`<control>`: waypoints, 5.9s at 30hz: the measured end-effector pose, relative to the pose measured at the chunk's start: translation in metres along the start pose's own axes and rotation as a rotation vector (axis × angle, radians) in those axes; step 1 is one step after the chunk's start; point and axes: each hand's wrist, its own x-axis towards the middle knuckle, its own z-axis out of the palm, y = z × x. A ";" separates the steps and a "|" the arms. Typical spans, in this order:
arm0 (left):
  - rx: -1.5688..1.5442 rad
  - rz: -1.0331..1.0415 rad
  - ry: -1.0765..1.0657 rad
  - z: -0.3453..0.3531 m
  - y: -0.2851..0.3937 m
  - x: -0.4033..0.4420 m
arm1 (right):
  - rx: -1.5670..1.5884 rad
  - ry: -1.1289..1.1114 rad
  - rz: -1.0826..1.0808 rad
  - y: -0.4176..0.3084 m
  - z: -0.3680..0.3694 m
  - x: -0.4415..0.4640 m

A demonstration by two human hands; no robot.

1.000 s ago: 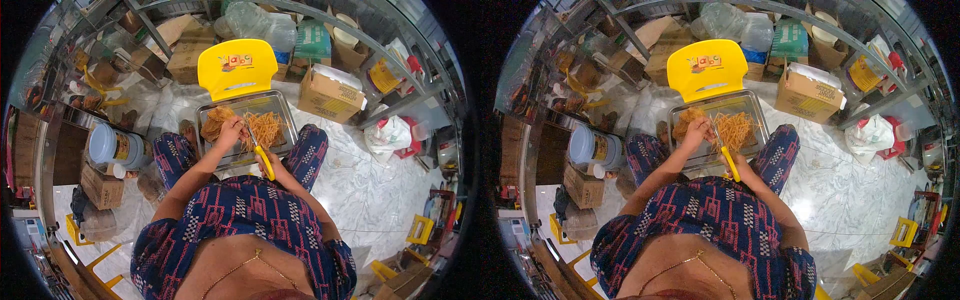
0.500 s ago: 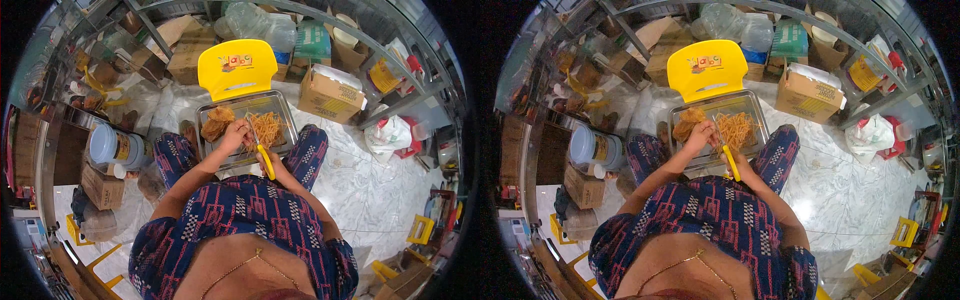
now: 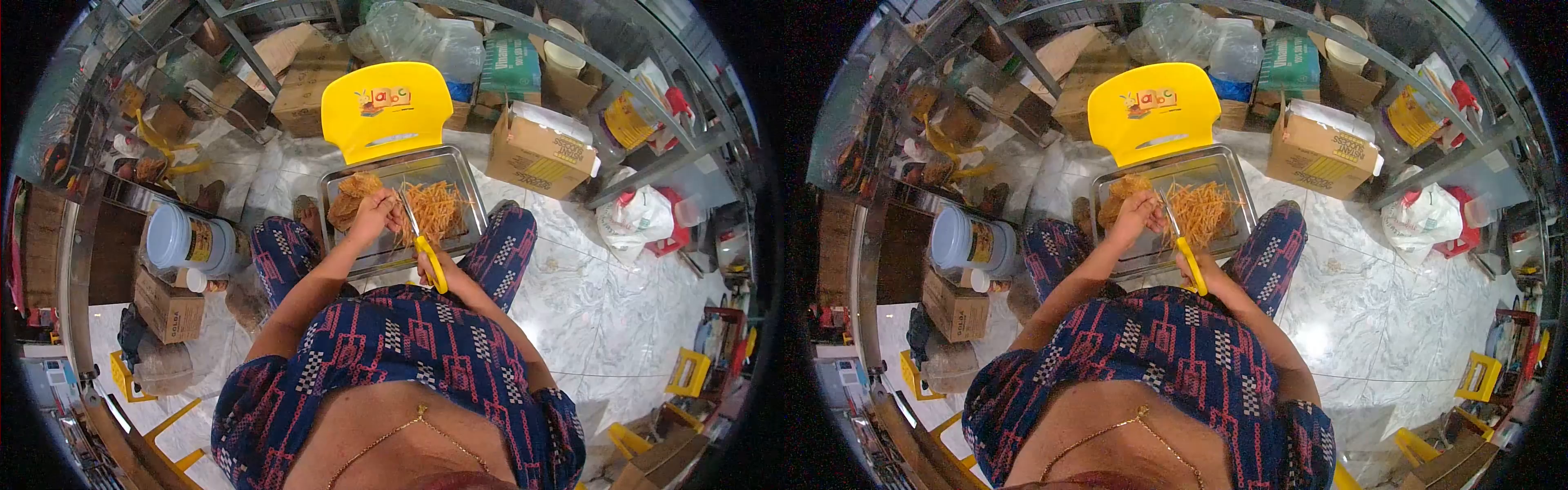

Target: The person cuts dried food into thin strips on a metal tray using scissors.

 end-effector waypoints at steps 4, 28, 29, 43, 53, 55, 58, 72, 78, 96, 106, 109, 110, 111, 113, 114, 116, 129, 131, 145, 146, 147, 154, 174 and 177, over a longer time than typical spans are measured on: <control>0.037 0.010 -0.010 0.001 0.000 0.001 | -0.042 -0.028 0.020 -0.002 0.000 -0.001; 0.106 -0.023 -0.059 -0.004 -0.004 0.011 | 0.013 0.070 0.088 -0.005 -0.005 0.002; 0.115 -0.038 -0.055 -0.004 -0.002 0.011 | 0.013 0.070 0.088 -0.001 -0.007 0.002; 0.050 -0.109 -0.180 0.002 -0.007 0.006 | -0.154 0.163 0.117 -0.008 -0.001 0.001; 0.271 -0.135 0.036 -0.006 -0.021 0.008 | -0.039 0.083 0.081 -0.009 -0.009 -0.001; 0.370 -0.125 0.024 -0.014 -0.029 0.009 | 0.397 -0.019 -0.013 -0.021 -0.014 -0.006; 0.601 -0.079 0.008 -0.025 -0.040 0.008 | 0.330 -0.122 -0.201 -0.068 -0.034 -0.037; 0.314 -0.154 -0.061 0.018 -0.038 0.016 | 0.635 -0.091 -0.185 -0.080 -0.085 -0.070; 0.817 0.022 -0.191 -0.044 -0.022 0.016 | 0.595 -0.048 -0.118 -0.079 -0.085 -0.065; 1.149 0.032 -0.325 -0.069 0.000 -0.019 | 0.463 0.031 -0.166 -0.077 -0.077 -0.064; 1.287 0.045 -0.373 -0.069 -0.012 -0.016 | 0.414 0.187 -0.189 -0.074 -0.070 -0.094; 1.286 0.154 -0.211 -0.072 -0.009 -0.002 | 0.335 0.201 -0.211 -0.069 -0.073 -0.115; 1.306 0.168 -0.109 -0.074 -0.007 0.003 | 0.354 0.183 -0.212 -0.069 -0.073 -0.122; 1.308 0.169 -0.106 -0.078 -0.006 0.008 | 0.354 0.180 -0.214 -0.065 -0.072 -0.126; 1.325 0.145 0.146 -0.083 -0.001 0.020 | 0.450 0.155 -0.174 -0.057 -0.075 -0.131; 1.332 0.150 0.139 -0.088 -0.006 0.029 | 0.435 0.126 -0.180 -0.054 -0.075 -0.131; 1.423 0.339 0.344 -0.098 -0.016 0.048 | 0.420 0.137 -0.193 -0.047 -0.071 -0.130; 1.547 -0.116 0.130 -0.080 -0.003 0.059 | 0.513 0.110 -0.094 -0.032 -0.068 -0.122; 1.559 -0.062 0.112 -0.081 -0.007 0.060 | 0.524 0.106 -0.105 -0.033 -0.070 -0.120; 1.577 0.101 0.165 -0.063 -0.022 0.060 | 0.517 0.077 -0.154 -0.030 -0.074 -0.113; 1.600 0.148 0.208 -0.062 -0.020 0.059 | 0.548 0.084 -0.127 -0.026 -0.075 -0.112; 1.620 0.198 0.250 -0.059 -0.019 0.056 | 0.579 0.093 -0.102 -0.024 -0.075 -0.111; 0.694 0.458 0.307 -0.042 -0.005 0.049 | 0.592 0.056 -0.172 -0.013 -0.077 -0.104; -0.554 -0.181 -0.041 -0.086 -0.015 0.052 | 0.506 0.142 -0.136 -0.028 -0.062 -0.105; -0.482 -0.209 -0.180 -0.088 -0.019 0.050 | 0.499 0.139 -0.149 -0.024 -0.061 -0.101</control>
